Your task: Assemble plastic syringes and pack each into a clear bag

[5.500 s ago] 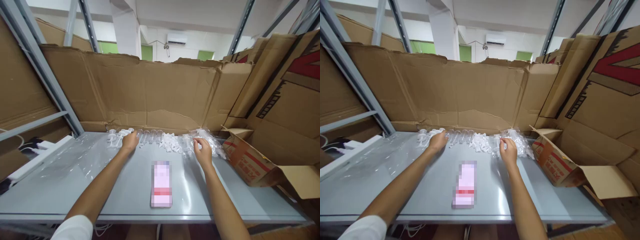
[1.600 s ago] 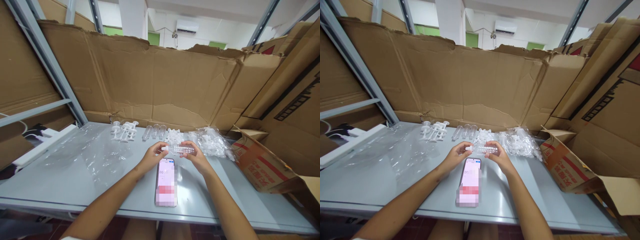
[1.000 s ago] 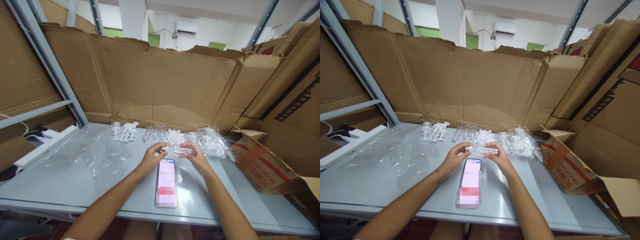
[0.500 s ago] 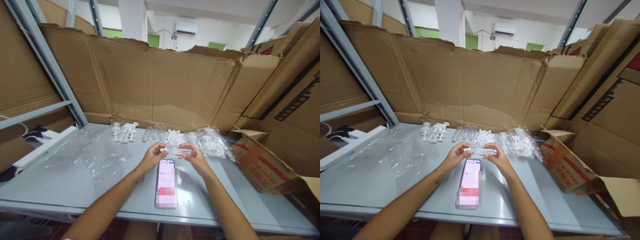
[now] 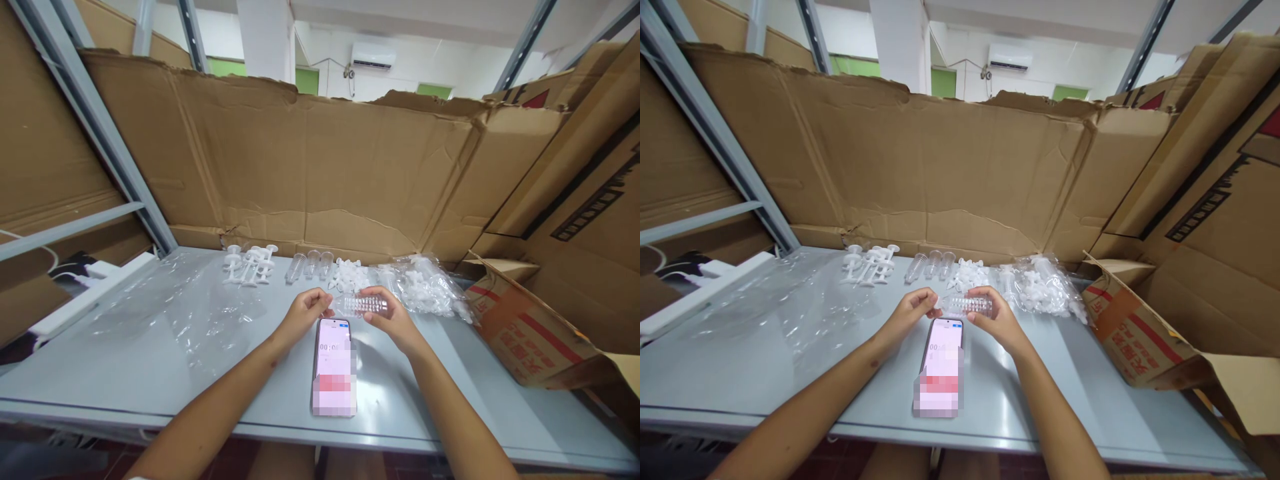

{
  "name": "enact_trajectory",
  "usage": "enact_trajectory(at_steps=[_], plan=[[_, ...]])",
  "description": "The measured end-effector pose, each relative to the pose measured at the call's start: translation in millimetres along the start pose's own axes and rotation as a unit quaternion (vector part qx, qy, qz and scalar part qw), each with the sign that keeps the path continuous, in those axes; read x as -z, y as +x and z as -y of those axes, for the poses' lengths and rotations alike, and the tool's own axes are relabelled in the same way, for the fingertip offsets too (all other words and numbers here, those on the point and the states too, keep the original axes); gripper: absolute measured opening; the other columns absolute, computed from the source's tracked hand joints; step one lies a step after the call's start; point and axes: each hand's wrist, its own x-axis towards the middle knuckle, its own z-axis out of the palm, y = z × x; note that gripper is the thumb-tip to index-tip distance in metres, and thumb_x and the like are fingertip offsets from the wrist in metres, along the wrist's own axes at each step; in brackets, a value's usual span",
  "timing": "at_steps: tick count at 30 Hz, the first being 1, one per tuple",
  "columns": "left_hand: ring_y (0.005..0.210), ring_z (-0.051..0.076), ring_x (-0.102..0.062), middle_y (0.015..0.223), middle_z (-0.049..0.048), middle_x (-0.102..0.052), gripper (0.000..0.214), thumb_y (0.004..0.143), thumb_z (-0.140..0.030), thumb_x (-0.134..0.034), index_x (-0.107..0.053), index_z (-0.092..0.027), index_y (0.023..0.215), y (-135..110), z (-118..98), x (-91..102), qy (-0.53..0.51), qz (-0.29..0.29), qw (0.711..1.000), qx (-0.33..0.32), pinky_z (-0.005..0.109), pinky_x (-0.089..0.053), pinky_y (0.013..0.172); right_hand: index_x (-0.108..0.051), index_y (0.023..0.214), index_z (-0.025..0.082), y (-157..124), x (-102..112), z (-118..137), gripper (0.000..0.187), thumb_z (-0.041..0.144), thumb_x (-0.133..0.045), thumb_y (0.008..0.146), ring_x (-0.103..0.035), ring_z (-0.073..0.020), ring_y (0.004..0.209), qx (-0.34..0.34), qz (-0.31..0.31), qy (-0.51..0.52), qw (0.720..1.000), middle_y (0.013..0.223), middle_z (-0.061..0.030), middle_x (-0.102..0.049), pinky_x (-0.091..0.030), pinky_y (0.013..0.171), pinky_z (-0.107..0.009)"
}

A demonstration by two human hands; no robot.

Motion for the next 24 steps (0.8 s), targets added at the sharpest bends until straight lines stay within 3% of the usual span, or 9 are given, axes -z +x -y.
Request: enact_trajectory(at_steps=[5,10,15,24], plan=[[0.060,0.012,-0.053,0.060,0.0006,-0.059,0.035,0.082,-0.045,-0.046,-0.052,-0.015,0.065,1,3,0.8,0.004,0.017,1.000,0.022,0.024,-0.039,0.063,-0.054,0.099,0.025,0,-2,4,0.031,0.031,-0.067,0.071,-0.055,-0.0205,0.097,0.002,0.010,-0.035,0.999,0.106,-0.0049,-0.053,-0.048,0.083,-0.036],[0.060,0.012,-0.053,0.060,0.0007,-0.061,0.034,0.079,-0.046,-0.050,-0.052,-0.015,0.064,2,5,1.4,-0.004,0.007,1.000,0.026,0.024,-0.039,0.064,-0.053,0.100,0.025,0,-2,7,0.033,0.032,-0.067,0.071,-0.056,-0.0207,0.095,0.006,0.005,-0.058,0.998,0.106,-0.0052,-0.055,-0.047,0.082,-0.035],[0.057,0.014,-0.055,0.052,0.0008,-0.057,0.041,0.078,-0.053,-0.046,-0.054,-0.015,0.064,2,7,0.0,-0.047,0.009,0.996,0.082,0.027,-0.041,0.066,-0.053,0.102,0.025,0,-2,6,0.033,0.031,-0.066,0.072,-0.055,-0.0213,0.098,0.029,0.017,-0.080,0.996,0.106,-0.0052,-0.055,-0.047,0.083,-0.036],[0.055,0.011,-0.052,0.055,-0.0002,-0.057,0.038,0.077,-0.052,-0.048,-0.054,-0.015,0.069,6,11,1.7,-0.025,-0.027,0.997,0.066,0.024,-0.039,0.060,-0.051,0.108,0.025,-2,-8,-3,0.033,0.026,-0.061,0.077,-0.048,-0.0240,0.110,0.141,-0.007,-0.215,0.966,0.113,-0.0081,-0.051,-0.041,0.092,-0.040]])
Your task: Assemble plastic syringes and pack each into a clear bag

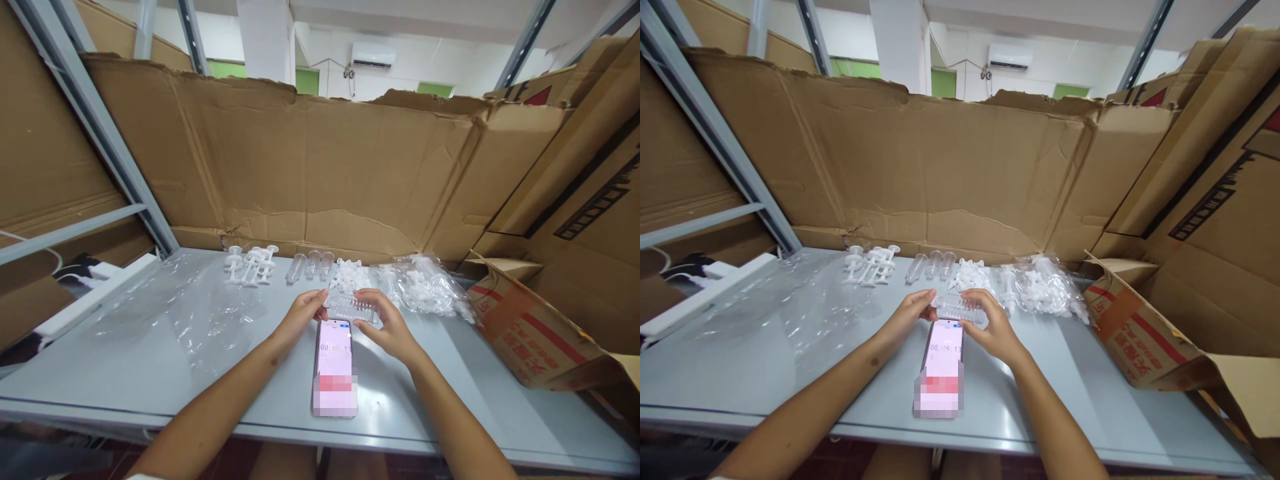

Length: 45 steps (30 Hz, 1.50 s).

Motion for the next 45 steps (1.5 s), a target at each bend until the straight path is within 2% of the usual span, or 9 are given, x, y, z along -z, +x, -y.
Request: enact_trajectory(at_steps=[5,11,14,18,25,29,37,42,45], plan=[[0.057,0.012,-0.052,0.057,-0.0005,-0.056,0.037,0.078,-0.050,-0.048,-0.052,-0.016,0.066,-1,-1,-1.3,0.027,-0.019,0.999,-0.042,0.024,-0.039,0.061,-0.052,0.108,0.026,0,-1,2,0.033,0.029,-0.061,0.076,-0.050,-0.0242,0.108,0.000,-0.011,-0.003,1.000,0.112,-0.0082,-0.053,-0.042,0.091,-0.040],[0.074,0.014,-0.057,0.076,0.0015,-0.060,0.024,0.077,-0.041,-0.054,-0.055,-0.017,0.080,-5,-6,-3.4,0.033,-0.013,0.994,-0.101,0.025,-0.041,0.068,-0.053,0.102,0.026,2,3,2,0.033,0.033,-0.065,0.072,-0.053,-0.0235,0.103,-0.088,-0.035,0.106,0.990,0.109,-0.0066,-0.054,-0.046,0.086,-0.037],[0.088,0.017,-0.055,0.094,0.0041,-0.061,0.021,0.075,-0.033,-0.058,-0.059,-0.020,0.092,-10,-10,-4.7,0.110,-0.020,0.978,-0.178,0.027,-0.041,0.077,-0.054,0.097,0.025,3,5,-1,0.030,0.037,-0.064,0.072,-0.057,-0.0209,0.088,-0.139,-0.052,0.170,0.974,0.101,-0.0051,-0.056,-0.049,0.077,-0.037],[0.097,0.018,-0.053,0.099,0.0047,-0.060,0.019,0.077,-0.025,-0.056,-0.061,-0.022,0.095,-17,-14,-7.1,0.192,-0.016,0.947,-0.257,0.029,-0.039,0.082,-0.053,0.099,0.023,4,8,-3,0.028,0.039,-0.059,0.076,-0.058,-0.0160,0.067,-0.168,-0.040,0.262,0.949,0.088,-0.0032,-0.058,-0.049,0.069,-0.037],[0.097,0.018,-0.054,0.101,0.0051,-0.061,0.020,0.078,-0.025,-0.056,-0.059,-0.021,0.097,-16,-13,-6.0,0.159,-0.010,0.958,-0.239,0.029,-0.040,0.083,-0.054,0.096,0.023,4,8,-2,0.025,0.037,-0.060,0.077,-0.058,-0.0153,0.065,-0.175,-0.039,0.289,0.940,0.087,-0.0025,-0.058,-0.048,0.069,-0.036],[0.093,0.017,-0.056,0.097,0.0044,-0.062,0.018,0.078,-0.028,-0.056,-0.059,-0.020,0.094,-15,-12,-5.8,0.128,-0.032,0.967,-0.218,0.029,-0.041,0.083,-0.054,0.096,0.023,4,7,-3,0.027,0.038,-0.061,0.075,-0.058,-0.0155,0.066,-0.175,-0.039,0.278,0.944,0.087,-0.0024,-0.059,-0.048,0.069,-0.036],[0.090,0.017,-0.056,0.098,0.0037,-0.064,0.020,0.075,-0.026,-0.058,-0.062,-0.022,0.095,-19,-16,-8.3,0.162,-0.056,0.956,-0.237,0.029,-0.041,0.081,-0.053,0.095,0.023,5,8,0,0.025,0.037,-0.060,0.076,-0.058,-0.0158,0.067,-0.185,-0.043,0.256,0.948,0.089,-0.0028,-0.058,-0.048,0.070,-0.036],[0.095,0.018,-0.057,0.098,0.0043,-0.064,0.020,0.076,-0.028,-0.059,-0.061,-0.021,0.094,-16,-14,-7.8,0.105,-0.049,0.972,-0.206,0.029,-0.041,0.085,-0.053,0.095,0.024,4,7,-1,0.025,0.037,-0.061,0.075,-0.058,-0.0144,0.064,-0.170,-0.051,0.225,0.958,0.089,-0.0015,-0.058,-0.048,0.071,-0.036],[0.096,0.018,-0.057,0.098,0.0051,-0.064,0.022,0.076,-0.028,-0.059,-0.057,-0.021,0.096,-12,-10,-6.5,0.055,-0.031,0.981,-0.183,0.030,-0.042,0.086,-0.054,0.094,0.024,4,8,0,0.026,0.037,-0.063,0.074,-0.058,-0.0170,0.077,-0.156,-0.053,0.179,0.970,0.095,-0.0024,-0.056,-0.048,0.074,-0.035]])
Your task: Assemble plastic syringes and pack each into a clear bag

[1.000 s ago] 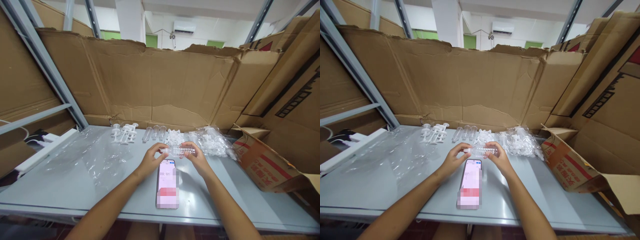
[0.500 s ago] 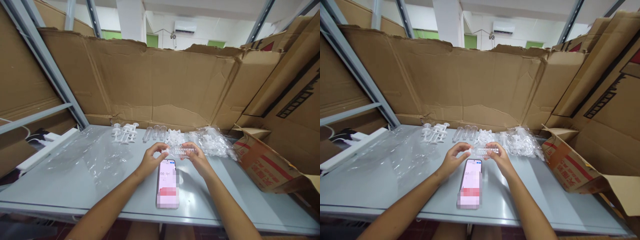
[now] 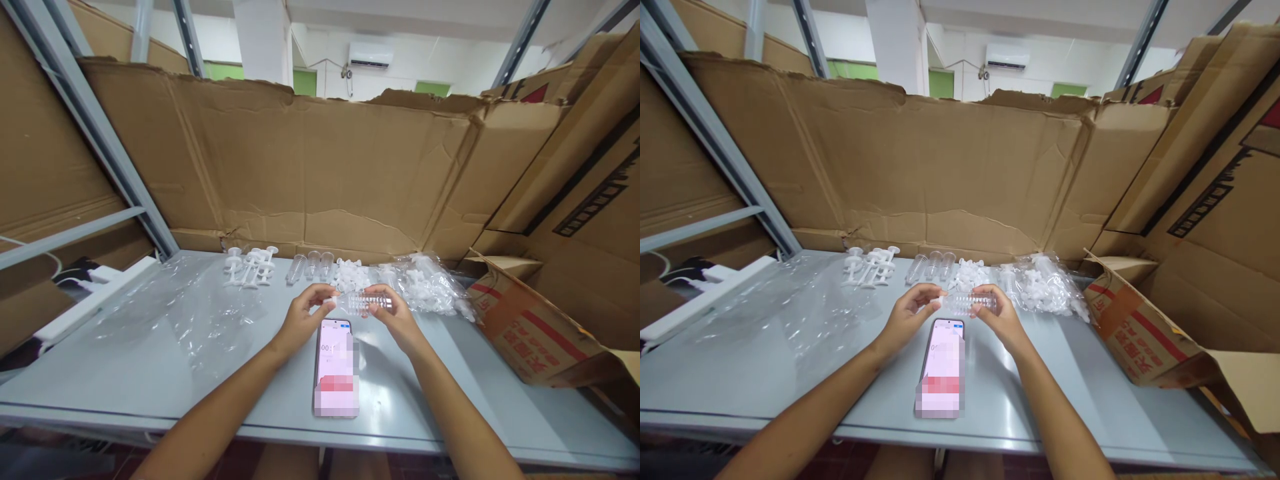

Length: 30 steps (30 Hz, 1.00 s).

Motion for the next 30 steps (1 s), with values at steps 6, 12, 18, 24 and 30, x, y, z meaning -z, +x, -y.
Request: enact_trajectory(at_steps=[6,12,18,24,30], plan=[[0.097,0.019,-0.057,0.097,0.0069,-0.064,0.025,0.073,-0.030,-0.062,-0.058,-0.019,0.095,3,4,1.7,-0.045,-0.003,0.998,0.043,0.031,-0.043,0.087,-0.054,0.096,0.025,-2,2,6,0.028,0.037,-0.064,0.072,-0.053,-0.0229,0.099,0.052,0.015,-0.070,0.996,0.102,-0.0053,-0.055,-0.046,0.082,-0.037],[0.087,0.020,-0.061,0.090,0.0072,-0.067,0.021,0.072,-0.032,-0.063,-0.065,-0.016,0.084,4,4,3.3,-0.034,0.001,0.998,0.056,0.031,-0.046,0.080,-0.054,0.098,0.026,-3,2,7,0.030,0.036,-0.064,0.072,-0.052,-0.0240,0.101,0.054,0.029,-0.078,0.995,0.105,-0.0062,-0.055,-0.046,0.083,-0.038],[0.099,0.021,-0.057,0.099,0.0057,-0.066,0.011,0.076,-0.026,-0.059,-0.066,-0.021,0.083,-2,-1,1.2,0.094,-0.001,0.993,-0.075,0.035,-0.041,0.092,-0.055,0.093,0.025,0,0,1,0.024,0.036,-0.063,0.073,-0.058,-0.0185,0.082,0.002,-0.008,-0.020,1.000,0.097,-0.0028,-0.055,-0.049,0.075,-0.035],[0.103,0.019,-0.055,0.111,0.0064,-0.060,0.022,0.077,-0.024,-0.058,-0.057,-0.023,0.099,-4,-2,0.3,0.076,-0.007,0.993,-0.094,0.034,-0.041,0.092,-0.055,0.094,0.023,1,0,-2,0.022,0.035,-0.060,0.076,-0.059,-0.0146,0.065,-0.040,0.003,0.066,0.997,0.091,-0.0016,-0.058,-0.048,0.072,-0.036],[0.080,0.015,-0.059,0.087,0.0037,-0.061,0.023,0.080,-0.035,-0.053,-0.054,-0.019,0.095,2,9,2.4,0.005,0.043,0.998,0.053,0.028,-0.047,0.074,-0.056,0.091,0.023,1,-2,0,0.022,0.035,-0.063,0.074,-0.059,-0.0146,0.067,-0.039,0.011,0.063,0.997,0.091,-0.0011,-0.057,-0.048,0.070,-0.035]])
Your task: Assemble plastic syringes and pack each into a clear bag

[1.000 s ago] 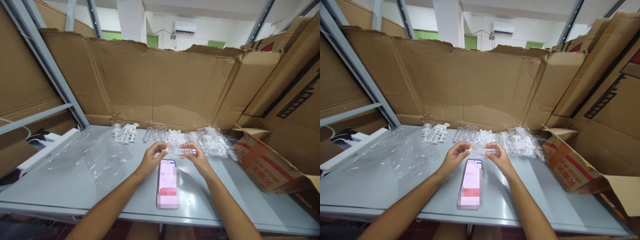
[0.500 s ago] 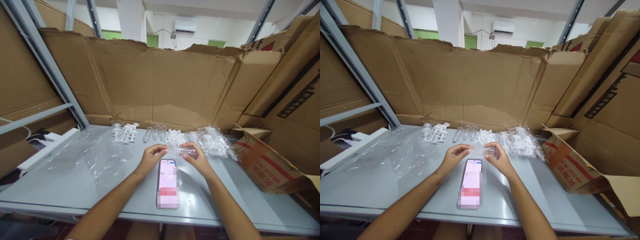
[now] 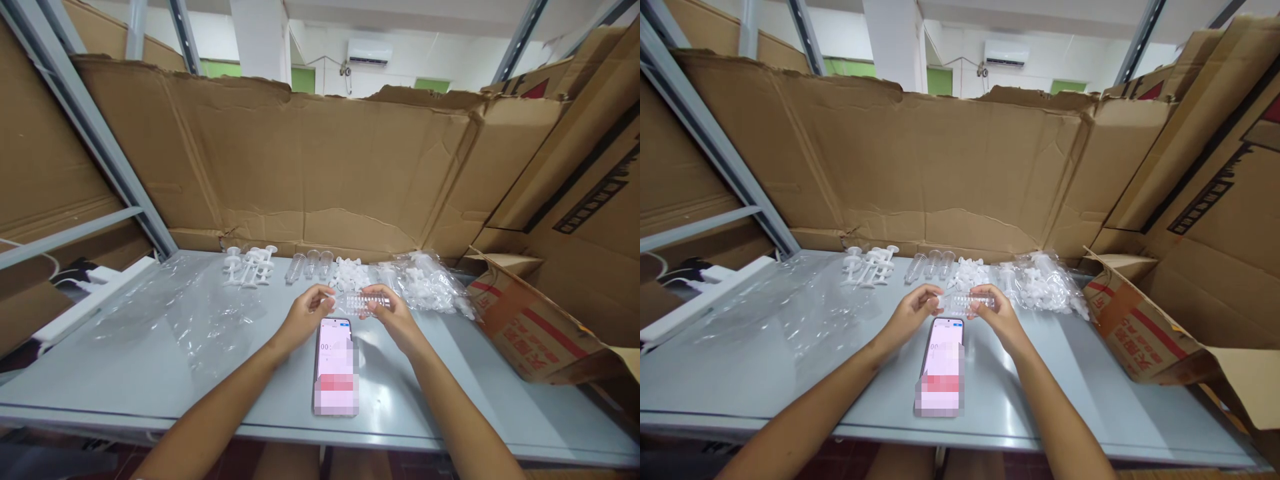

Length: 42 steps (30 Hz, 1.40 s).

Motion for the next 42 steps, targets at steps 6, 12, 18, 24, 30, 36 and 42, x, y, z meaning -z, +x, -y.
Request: enact_trajectory(at_steps=[6,12,18,24,30,36,42], plan=[[0.084,0.015,-0.056,0.091,0.0021,-0.061,0.018,0.075,-0.026,-0.060,-0.060,-0.020,0.092,-1.6,-2.5,-0.7,0.127,-0.027,0.989,-0.070,0.026,-0.045,0.073,-0.054,0.092,0.022,0.8,-1.1,1.8,0.024,0.037,-0.061,0.074,-0.058,-0.0141,0.064,-0.014,-0.010,-0.008,1.000,0.091,-0.0017,-0.057,-0.049,0.071,-0.037],[0.085,0.015,-0.055,0.090,0.0038,-0.059,0.018,0.074,-0.018,-0.059,-0.060,-0.020,0.092,-3.2,-6.6,-0.7,0.162,-0.029,0.972,-0.166,0.026,-0.045,0.071,-0.056,0.090,0.023,0.6,-1.0,0.6,0.022,0.036,-0.062,0.074,-0.059,-0.0148,0.064,-0.018,-0.010,0.020,1.000,0.091,-0.0019,-0.057,-0.048,0.070,-0.037],[0.093,0.017,-0.055,0.093,0.0062,-0.059,0.011,0.078,-0.023,-0.055,-0.062,-0.019,0.086,-3.5,-6.0,-0.4,0.087,-0.021,0.987,-0.135,0.027,-0.045,0.077,-0.057,0.091,0.022,0.3,-0.8,1.1,0.021,0.034,-0.062,0.074,-0.059,-0.0151,0.065,-0.012,-0.006,0.033,0.999,0.089,-0.0020,-0.058,-0.047,0.070,-0.037],[0.091,0.015,-0.056,0.096,0.0045,-0.059,0.024,0.073,-0.026,-0.063,-0.057,-0.019,0.096,-0.4,0.2,-3.1,-0.020,-0.046,0.998,-0.037,0.027,-0.044,0.083,-0.055,0.092,0.023,0.1,-0.4,0.8,0.021,0.034,-0.062,0.075,-0.059,-0.0149,0.065,0.000,0.002,0.022,1.000,0.088,-0.0017,-0.059,-0.047,0.072,-0.037],[0.074,0.016,-0.061,0.079,0.0039,-0.062,0.026,0.075,-0.034,-0.060,-0.057,-0.016,0.093,2.4,0.4,-2.3,-0.080,-0.018,0.996,0.039,0.029,-0.049,0.069,-0.054,0.092,0.024,1.0,1.0,-3.8,0.020,0.032,-0.062,0.076,-0.058,-0.0136,0.067,0.023,-0.001,-0.007,1.000,0.091,-0.0008,-0.056,-0.047,0.071,-0.033],[0.072,0.015,-0.061,0.076,0.0044,-0.064,0.027,0.077,-0.036,-0.058,-0.060,-0.014,0.092,2.2,-2.9,-0.4,-0.068,-0.010,0.997,0.043,0.028,-0.048,0.066,-0.054,0.093,0.024,-0.1,1.5,0.6,0.022,0.034,-0.062,0.075,-0.056,-0.0165,0.080,0.033,-0.012,-0.051,0.998,0.095,-0.0016,-0.053,-0.048,0.073,-0.032],[0.068,0.014,-0.060,0.078,0.0051,-0.064,0.028,0.076,-0.038,-0.058,-0.062,-0.015,0.089,3.1,-0.4,1.6,-0.045,-0.013,0.998,0.045,0.024,-0.045,0.059,-0.054,0.094,0.025,-0.7,4.1,1.9,0.023,0.033,-0.063,0.074,-0.052,-0.0199,0.095,0.063,-0.020,-0.108,0.992,0.100,-0.0031,-0.054,-0.046,0.079,-0.032]])
